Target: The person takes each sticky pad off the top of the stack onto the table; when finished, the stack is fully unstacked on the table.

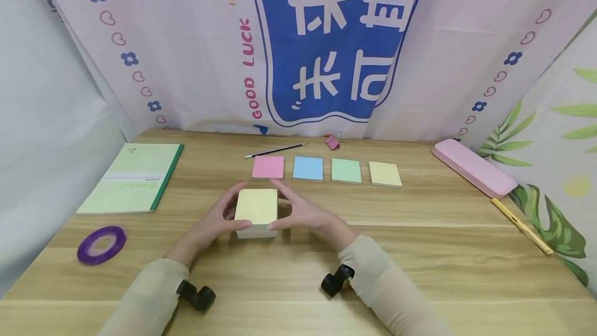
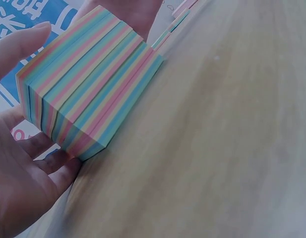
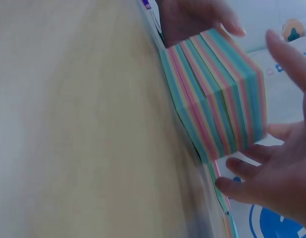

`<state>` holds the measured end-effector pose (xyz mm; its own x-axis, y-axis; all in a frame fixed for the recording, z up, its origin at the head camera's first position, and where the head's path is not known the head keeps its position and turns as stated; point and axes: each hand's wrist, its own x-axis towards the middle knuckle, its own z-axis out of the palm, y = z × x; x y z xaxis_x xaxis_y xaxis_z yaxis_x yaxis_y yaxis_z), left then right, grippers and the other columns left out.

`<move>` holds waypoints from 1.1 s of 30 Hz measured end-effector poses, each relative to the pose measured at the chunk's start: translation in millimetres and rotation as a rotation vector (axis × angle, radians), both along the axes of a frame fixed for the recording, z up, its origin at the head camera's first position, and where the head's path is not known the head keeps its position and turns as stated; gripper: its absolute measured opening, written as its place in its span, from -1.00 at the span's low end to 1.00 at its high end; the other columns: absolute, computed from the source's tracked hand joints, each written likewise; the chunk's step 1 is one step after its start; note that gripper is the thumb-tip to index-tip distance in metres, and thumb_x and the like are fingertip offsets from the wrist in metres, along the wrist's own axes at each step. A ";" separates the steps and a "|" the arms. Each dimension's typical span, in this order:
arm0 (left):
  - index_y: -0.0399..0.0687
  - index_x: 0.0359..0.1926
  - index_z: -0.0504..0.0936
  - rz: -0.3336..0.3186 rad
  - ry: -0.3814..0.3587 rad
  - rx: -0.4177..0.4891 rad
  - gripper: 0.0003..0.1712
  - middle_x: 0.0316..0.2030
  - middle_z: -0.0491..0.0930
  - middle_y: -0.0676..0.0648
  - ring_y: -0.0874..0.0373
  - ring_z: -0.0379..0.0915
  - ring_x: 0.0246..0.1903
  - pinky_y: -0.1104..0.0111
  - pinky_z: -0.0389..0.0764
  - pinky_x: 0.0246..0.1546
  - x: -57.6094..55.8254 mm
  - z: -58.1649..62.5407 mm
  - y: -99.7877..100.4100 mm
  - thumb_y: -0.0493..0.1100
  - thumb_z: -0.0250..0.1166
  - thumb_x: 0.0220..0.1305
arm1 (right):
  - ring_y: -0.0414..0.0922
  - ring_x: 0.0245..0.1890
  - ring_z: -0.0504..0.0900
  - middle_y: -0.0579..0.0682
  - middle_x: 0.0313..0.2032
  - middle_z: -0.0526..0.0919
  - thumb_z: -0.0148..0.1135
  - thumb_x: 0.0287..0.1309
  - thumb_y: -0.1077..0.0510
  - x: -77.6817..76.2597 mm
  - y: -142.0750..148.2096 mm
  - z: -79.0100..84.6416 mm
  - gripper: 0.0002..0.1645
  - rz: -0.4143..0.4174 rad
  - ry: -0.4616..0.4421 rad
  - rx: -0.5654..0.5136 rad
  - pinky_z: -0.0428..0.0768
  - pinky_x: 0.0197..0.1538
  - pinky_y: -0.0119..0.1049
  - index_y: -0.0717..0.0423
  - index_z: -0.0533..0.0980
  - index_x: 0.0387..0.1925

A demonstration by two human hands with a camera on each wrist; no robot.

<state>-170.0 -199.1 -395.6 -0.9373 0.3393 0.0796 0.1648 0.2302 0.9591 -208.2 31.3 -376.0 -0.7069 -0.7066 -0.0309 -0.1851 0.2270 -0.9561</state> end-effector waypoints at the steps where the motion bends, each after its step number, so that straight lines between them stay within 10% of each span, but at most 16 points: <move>1: 0.11 0.28 -0.02 -0.001 0.000 0.002 -0.09 0.21 -0.01 -0.24 -0.09 -0.11 0.19 0.12 -0.02 0.13 -0.1 -0.3 0.1 -0.17 0.31 -0.05 | -0.10 0.22 -0.04 -0.20 0.26 -0.06 0.42 -0.30 0.05 0.7 -2.1 -0.4 0.17 -0.004 0.015 0.012 -0.09 0.16 0.03 -0.29 -0.11 0.28; 16: 0.10 0.28 -0.01 -0.005 -0.003 -0.012 -0.07 0.17 0.03 -0.26 -0.12 -0.09 0.18 0.13 0.02 0.12 -1.3 2.2 2.3 -0.15 0.33 -0.07 | -0.11 0.16 0.12 -0.11 0.17 0.17 0.44 -0.35 0.01 -2.0 9.3 1.2 0.10 -0.021 0.159 0.146 0.08 0.14 -0.02 -0.17 0.02 0.25; 24: 0.02 0.28 -0.02 -0.006 -0.003 -0.010 -0.06 0.22 -0.07 -0.28 -0.12 -0.16 0.20 0.12 -0.01 0.13 -0.6 1.6 1.7 -0.16 0.33 -0.07 | -0.03 -0.14 0.42 0.10 -0.12 0.40 0.35 -0.25 0.33 -2.0 29.4 1.5 0.08 0.020 -0.042 -0.031 0.40 -0.06 -0.23 0.02 -0.08 0.26; 33: 0.00 0.29 -0.05 -0.018 -0.010 -0.004 -0.05 0.22 -0.08 -0.30 -0.11 -0.17 0.21 0.12 -0.03 0.14 -0.4 -0.5 0.8 -0.17 0.32 -0.05 | 0.07 -0.07 0.42 0.24 0.06 0.28 0.17 -0.27 0.59 -1.1 51.9 3.4 0.05 0.012 -0.231 -0.321 0.44 -0.09 -0.13 0.06 -0.07 0.25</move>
